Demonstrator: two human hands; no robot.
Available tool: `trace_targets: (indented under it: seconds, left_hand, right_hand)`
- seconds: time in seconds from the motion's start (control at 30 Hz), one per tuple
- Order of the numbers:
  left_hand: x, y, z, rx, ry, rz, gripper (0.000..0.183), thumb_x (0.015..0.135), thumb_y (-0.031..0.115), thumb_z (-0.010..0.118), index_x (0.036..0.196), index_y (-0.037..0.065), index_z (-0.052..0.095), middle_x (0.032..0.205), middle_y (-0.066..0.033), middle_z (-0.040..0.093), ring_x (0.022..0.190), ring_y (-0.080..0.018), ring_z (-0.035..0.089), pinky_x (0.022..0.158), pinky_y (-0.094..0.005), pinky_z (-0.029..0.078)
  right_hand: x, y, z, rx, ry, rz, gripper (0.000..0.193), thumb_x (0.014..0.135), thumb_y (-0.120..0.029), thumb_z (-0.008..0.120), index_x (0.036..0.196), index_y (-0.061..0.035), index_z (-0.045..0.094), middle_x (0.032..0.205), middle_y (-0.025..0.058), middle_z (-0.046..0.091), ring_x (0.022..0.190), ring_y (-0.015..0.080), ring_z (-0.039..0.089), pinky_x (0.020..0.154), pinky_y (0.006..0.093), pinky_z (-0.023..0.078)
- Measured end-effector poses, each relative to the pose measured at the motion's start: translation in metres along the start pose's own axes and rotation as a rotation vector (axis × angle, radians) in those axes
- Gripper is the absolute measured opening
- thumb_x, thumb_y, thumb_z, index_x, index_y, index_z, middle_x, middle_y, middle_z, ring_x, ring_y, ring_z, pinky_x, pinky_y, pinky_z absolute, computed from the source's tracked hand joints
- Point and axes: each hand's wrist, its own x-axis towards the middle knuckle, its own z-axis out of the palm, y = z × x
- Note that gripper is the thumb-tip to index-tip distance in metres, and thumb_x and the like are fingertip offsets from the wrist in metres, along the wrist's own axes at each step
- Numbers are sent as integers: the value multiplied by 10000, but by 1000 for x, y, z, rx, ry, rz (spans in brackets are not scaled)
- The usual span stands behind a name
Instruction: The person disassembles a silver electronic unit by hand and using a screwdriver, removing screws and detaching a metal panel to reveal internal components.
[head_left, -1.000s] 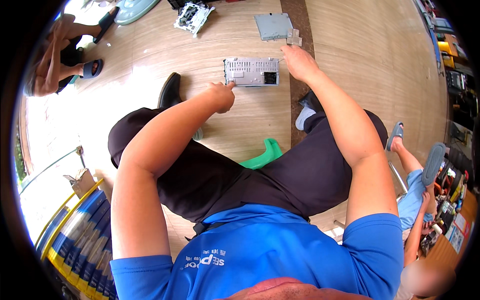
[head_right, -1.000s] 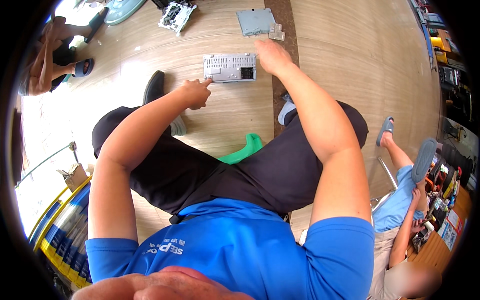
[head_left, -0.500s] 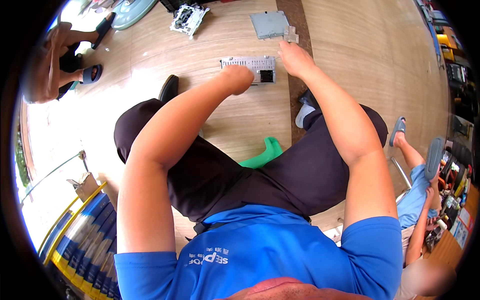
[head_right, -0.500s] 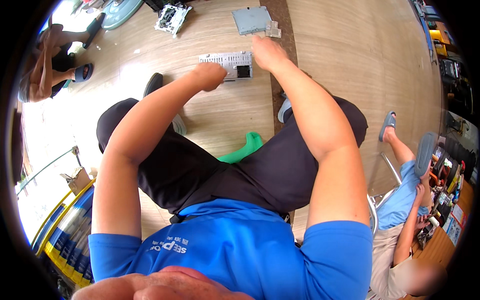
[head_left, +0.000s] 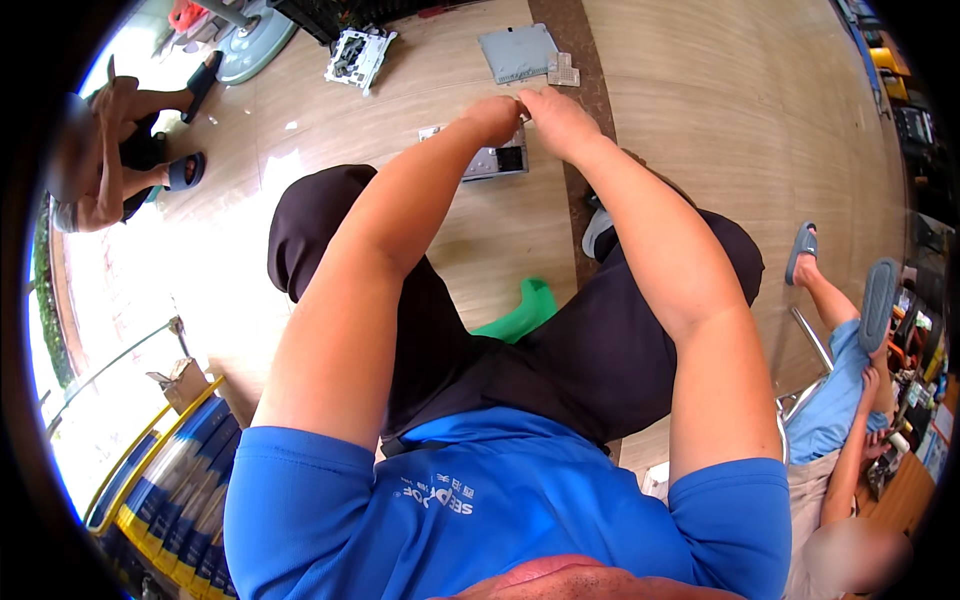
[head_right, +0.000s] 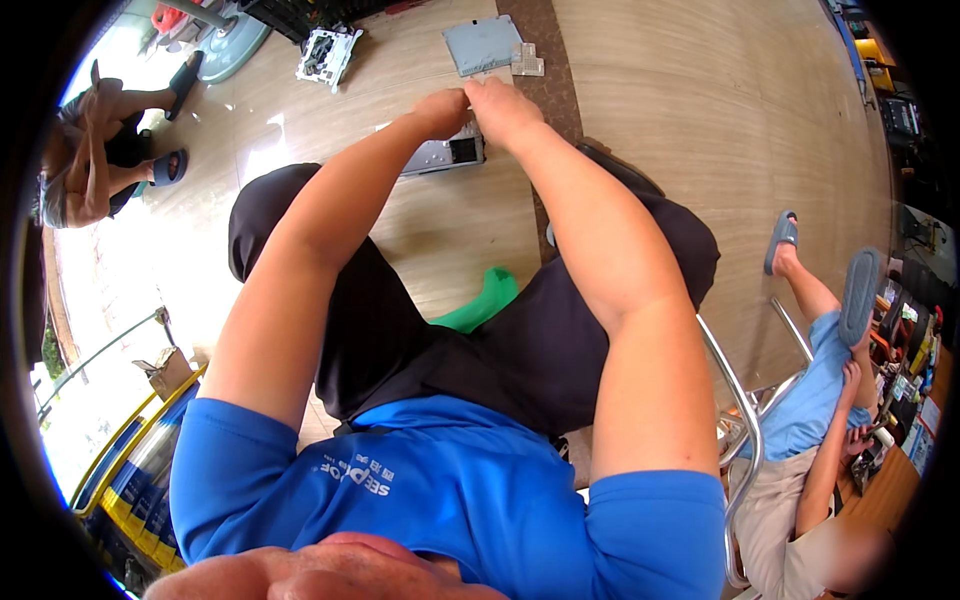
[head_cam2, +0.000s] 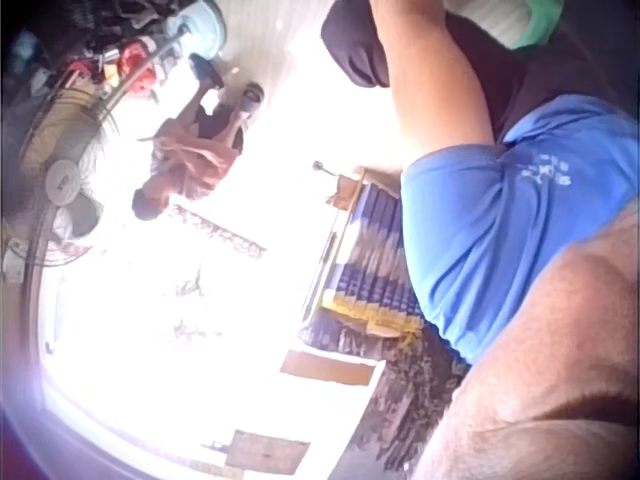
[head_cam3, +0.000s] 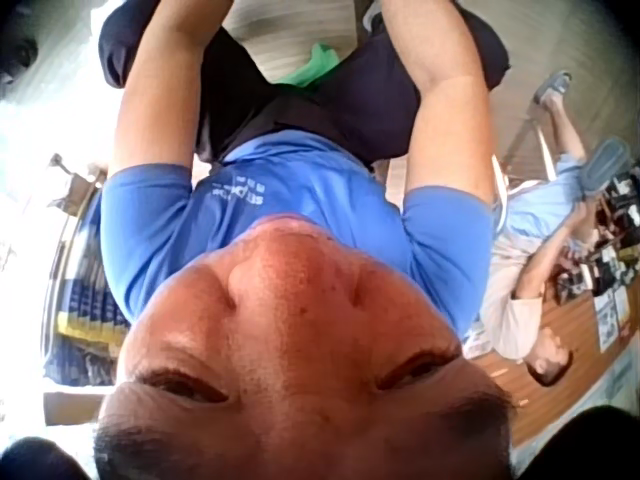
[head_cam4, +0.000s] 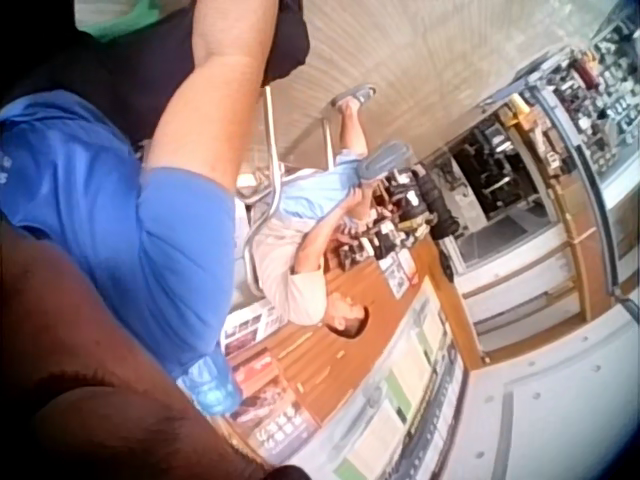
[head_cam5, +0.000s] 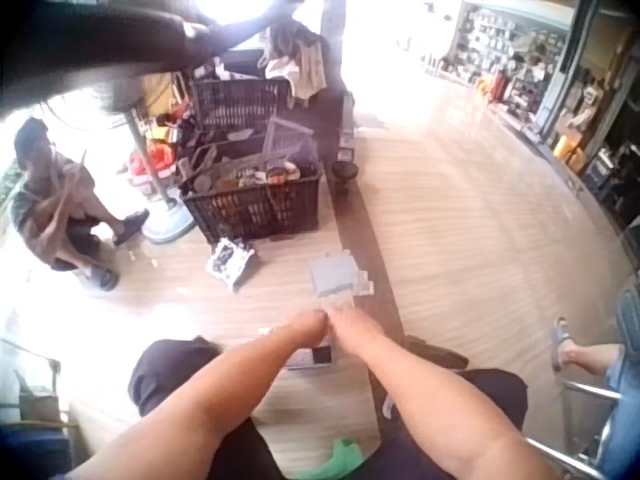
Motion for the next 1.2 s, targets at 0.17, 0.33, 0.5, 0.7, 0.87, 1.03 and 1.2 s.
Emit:
trace_targets:
  seconds: [0.17,0.33,0.5,0.7,0.87,1.03,1.2]
  left_hand:
    - [5,5,0,124,-94,3,336,832,40,560,1133,142,669,1105,-162,664,1052,-347,622,878,-431,511]
    - [23,0,18,196,-20,9,245,783,52,603,1009,86,691,1067,-195,670,1029,-358,636,871,-438,516]
    - [34,-32,52,151,149,228,186,843,139,580,978,114,705,1088,-173,676,1033,-341,639,872,-440,510]
    - [46,-40,56,229,-3,343,419,886,154,529,1300,91,537,1369,-169,511,1259,-328,476,1076,-424,342]
    - [40,-14,43,186,-2,372,402,889,134,526,1288,92,542,1365,-175,506,1282,-321,451,1075,-423,333]
    - [28,-47,25,106,104,334,403,881,222,592,1269,121,543,1262,-182,588,1186,-341,545,990,-426,420]
    - [30,-92,29,58,97,279,359,884,239,602,1219,110,579,1245,-166,600,1170,-329,556,985,-439,423]
  right_hand:
    - [-3,-9,-7,4,-33,116,263,933,-125,419,1175,-52,493,1133,222,582,1059,393,598,855,483,509]
    - [5,-13,-9,-19,-72,243,300,931,-124,401,1192,-16,503,1095,241,625,1020,376,635,847,469,524]
    - [6,-20,-2,103,33,181,235,925,-159,451,1053,-22,592,1056,225,651,995,376,642,836,479,524]
    - [10,-15,9,34,112,172,241,903,-132,493,1070,-2,608,1081,225,634,1022,362,630,869,442,521]
    - [5,-13,8,61,105,329,295,910,-132,503,1167,2,561,1142,210,624,1054,338,627,884,415,518]
    - [18,-48,-12,64,13,330,324,916,-141,492,1176,46,536,1121,217,624,1044,342,629,839,416,530]
    - [30,-68,-19,87,86,180,268,902,-145,499,1112,-9,594,1077,199,662,1005,332,660,819,427,543]
